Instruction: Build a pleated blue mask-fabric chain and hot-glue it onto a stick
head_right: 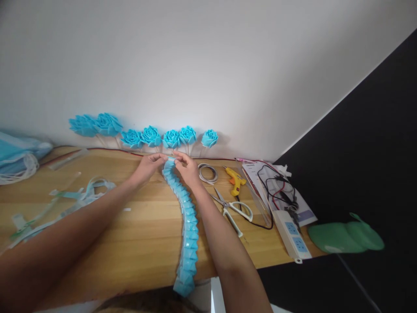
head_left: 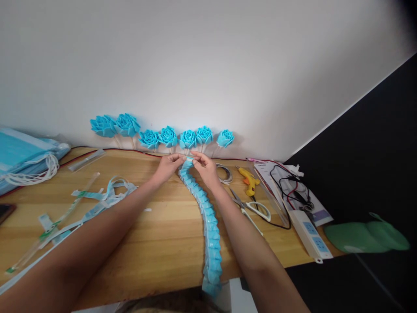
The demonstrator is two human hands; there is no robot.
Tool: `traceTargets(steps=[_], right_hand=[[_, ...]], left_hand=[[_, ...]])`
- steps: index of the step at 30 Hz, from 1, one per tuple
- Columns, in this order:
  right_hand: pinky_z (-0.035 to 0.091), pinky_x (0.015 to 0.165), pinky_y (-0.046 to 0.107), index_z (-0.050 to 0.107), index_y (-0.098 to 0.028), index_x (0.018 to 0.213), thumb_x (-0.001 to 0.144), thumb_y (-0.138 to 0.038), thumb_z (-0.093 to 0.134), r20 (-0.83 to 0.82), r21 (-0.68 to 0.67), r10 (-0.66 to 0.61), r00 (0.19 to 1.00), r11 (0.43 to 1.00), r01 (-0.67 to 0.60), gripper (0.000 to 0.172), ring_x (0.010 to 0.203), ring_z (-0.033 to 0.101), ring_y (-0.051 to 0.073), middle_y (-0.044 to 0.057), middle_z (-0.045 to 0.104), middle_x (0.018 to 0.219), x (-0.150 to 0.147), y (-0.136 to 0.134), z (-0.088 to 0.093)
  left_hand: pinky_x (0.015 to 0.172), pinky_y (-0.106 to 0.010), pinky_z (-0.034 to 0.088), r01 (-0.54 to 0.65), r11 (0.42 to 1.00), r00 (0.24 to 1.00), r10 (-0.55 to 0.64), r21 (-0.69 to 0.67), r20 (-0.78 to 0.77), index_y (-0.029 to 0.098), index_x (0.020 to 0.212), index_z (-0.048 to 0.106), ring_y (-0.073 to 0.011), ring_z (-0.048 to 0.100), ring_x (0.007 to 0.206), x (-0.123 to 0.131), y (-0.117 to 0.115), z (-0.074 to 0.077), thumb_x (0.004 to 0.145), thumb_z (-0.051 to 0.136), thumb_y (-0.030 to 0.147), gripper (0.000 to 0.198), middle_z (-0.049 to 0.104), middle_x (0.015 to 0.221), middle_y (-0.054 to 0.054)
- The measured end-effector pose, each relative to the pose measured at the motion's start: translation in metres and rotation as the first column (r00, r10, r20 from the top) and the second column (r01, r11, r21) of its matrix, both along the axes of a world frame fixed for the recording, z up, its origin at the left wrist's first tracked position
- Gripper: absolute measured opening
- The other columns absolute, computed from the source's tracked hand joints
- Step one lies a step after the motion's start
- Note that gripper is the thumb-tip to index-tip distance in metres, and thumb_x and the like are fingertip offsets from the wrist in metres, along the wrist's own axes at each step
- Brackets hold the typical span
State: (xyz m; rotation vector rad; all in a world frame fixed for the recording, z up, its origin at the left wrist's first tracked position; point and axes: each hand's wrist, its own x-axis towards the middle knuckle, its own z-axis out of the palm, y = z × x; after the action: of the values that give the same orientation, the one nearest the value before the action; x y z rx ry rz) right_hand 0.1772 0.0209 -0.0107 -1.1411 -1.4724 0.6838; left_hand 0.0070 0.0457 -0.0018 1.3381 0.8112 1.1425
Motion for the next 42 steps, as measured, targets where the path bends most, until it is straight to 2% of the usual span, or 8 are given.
traceTargets(steps=[4, 14, 17, 19, 21, 27, 34, 42], right_hand=[[0.053, 0.087, 0.03, 0.071, -0.023, 0.115, 0.083, -0.027, 0.06, -0.011, 0.004, -0.011, 1.0, 1.0, 0.011, 0.035, 0.089, 0.066, 0.016, 0.001, 0.073, 0.096, 0.0, 0.0, 0.001], [0.052, 0.089, 0.033, 0.068, -0.024, 0.117, 0.087, -0.026, 0.055, 0.034, 0.056, -0.035, 0.999, 0.998, 0.033, 0.033, 0.096, 0.067, 0.018, 0.004, 0.073, 0.105, 0.0, 0.001, -0.003], [0.048, 0.095, 0.037, 0.068, -0.023, 0.108, 0.088, -0.025, 0.054, 0.101, 0.183, -0.177, 0.979, 0.97, 0.157, 0.025, 0.103, 0.063, 0.021, 0.006, 0.071, 0.108, -0.004, -0.003, 0.004], [0.046, 0.095, 0.039, 0.067, -0.024, 0.095, 0.088, -0.027, 0.056, 0.205, 0.267, -0.282, 0.937, 0.938, 0.223, 0.014, 0.099, 0.061, 0.023, 0.006, 0.07, 0.098, -0.007, -0.008, 0.01], [0.043, 0.094, 0.04, 0.066, -0.024, 0.085, 0.089, -0.03, 0.058, 0.325, 0.314, -0.316, 0.891, 0.925, 0.214, 0.011, 0.093, 0.06, 0.023, 0.005, 0.068, 0.087, -0.01, -0.012, 0.013], [0.039, 0.088, 0.038, 0.069, -0.025, 0.089, 0.093, -0.028, 0.055, 0.491, 0.349, -0.332, 0.805, 0.922, 0.168, 0.015, 0.09, 0.06, 0.023, 0.004, 0.07, 0.087, -0.011, -0.014, 0.012], [0.038, 0.089, 0.038, 0.07, -0.025, 0.086, 0.09, -0.03, 0.06, 0.484, 0.311, -0.297, 0.823, 0.938, 0.156, 0.012, 0.09, 0.061, 0.023, 0.004, 0.071, 0.086, -0.011, -0.012, 0.011], [0.04, 0.083, 0.036, 0.069, -0.025, 0.082, 0.089, -0.026, 0.061, 0.489, 0.35, -0.325, 0.809, 0.923, 0.16, 0.01, 0.083, 0.061, 0.021, 0.002, 0.07, 0.08, -0.01, -0.011, 0.011]], left_hand=[[0.066, -0.024, 0.045, -0.029, 0.999, 1.0, 0.028, 0.03, 0.013, 0.016, 0.076, 0.069, -0.0138, 0.056, 0.068, -0.001, 0.001, 0.004, 0.074, 0.068, 0.056, 0.041, 0.066, 0.072, -0.001], [0.056, -0.022, 0.039, -0.056, 0.996, 0.997, 0.06, 0.075, -0.054, 0.015, 0.072, 0.066, -0.0109, 0.049, 0.058, -0.002, 0.006, -0.002, 0.069, 0.073, 0.045, 0.031, 0.06, 0.065, 0.001], [0.056, -0.022, 0.038, -0.102, 0.99, 0.992, 0.108, 0.099, -0.058, 0.016, 0.071, 0.065, -0.011, 0.049, 0.058, -0.002, 0.009, -0.004, 0.071, 0.07, 0.043, 0.028, 0.059, 0.065, 0.001], [0.056, -0.022, 0.038, -0.129, 0.985, 0.989, 0.136, 0.113, -0.057, 0.016, 0.071, 0.065, -0.0113, 0.049, 0.058, -0.002, 0.01, -0.005, 0.072, 0.069, 0.042, 0.026, 0.058, 0.064, 0.001], [0.057, -0.023, 0.038, -0.143, 0.982, 0.987, 0.151, 0.122, -0.054, 0.016, 0.07, 0.065, -0.0115, 0.049, 0.059, -0.002, 0.01, -0.005, 0.072, 0.069, 0.041, 0.026, 0.058, 0.064, 0.001], [0.057, -0.023, 0.038, -0.099, 0.988, 0.993, 0.106, 0.119, -0.053, 0.016, 0.07, 0.066, -0.011, 0.048, 0.058, -0.001, 0.006, -0.001, 0.071, 0.069, 0.043, 0.027, 0.057, 0.063, 0.002], [0.061, -0.024, 0.043, -0.042, 0.993, 0.997, 0.049, 0.115, -0.058, 0.016, 0.074, 0.071, -0.0129, 0.054, 0.063, -0.001, 0.004, -0.002, 0.069, 0.073, 0.044, 0.028, 0.065, 0.07, -0.001], [0.066, -0.025, 0.045, -0.028, 0.993, 0.998, 0.035, 0.115, -0.058, 0.017, 0.074, 0.074, -0.014, 0.058, 0.067, -0.001, 0.004, -0.002, 0.068, 0.076, 0.043, 0.026, 0.069, 0.073, -0.002]])
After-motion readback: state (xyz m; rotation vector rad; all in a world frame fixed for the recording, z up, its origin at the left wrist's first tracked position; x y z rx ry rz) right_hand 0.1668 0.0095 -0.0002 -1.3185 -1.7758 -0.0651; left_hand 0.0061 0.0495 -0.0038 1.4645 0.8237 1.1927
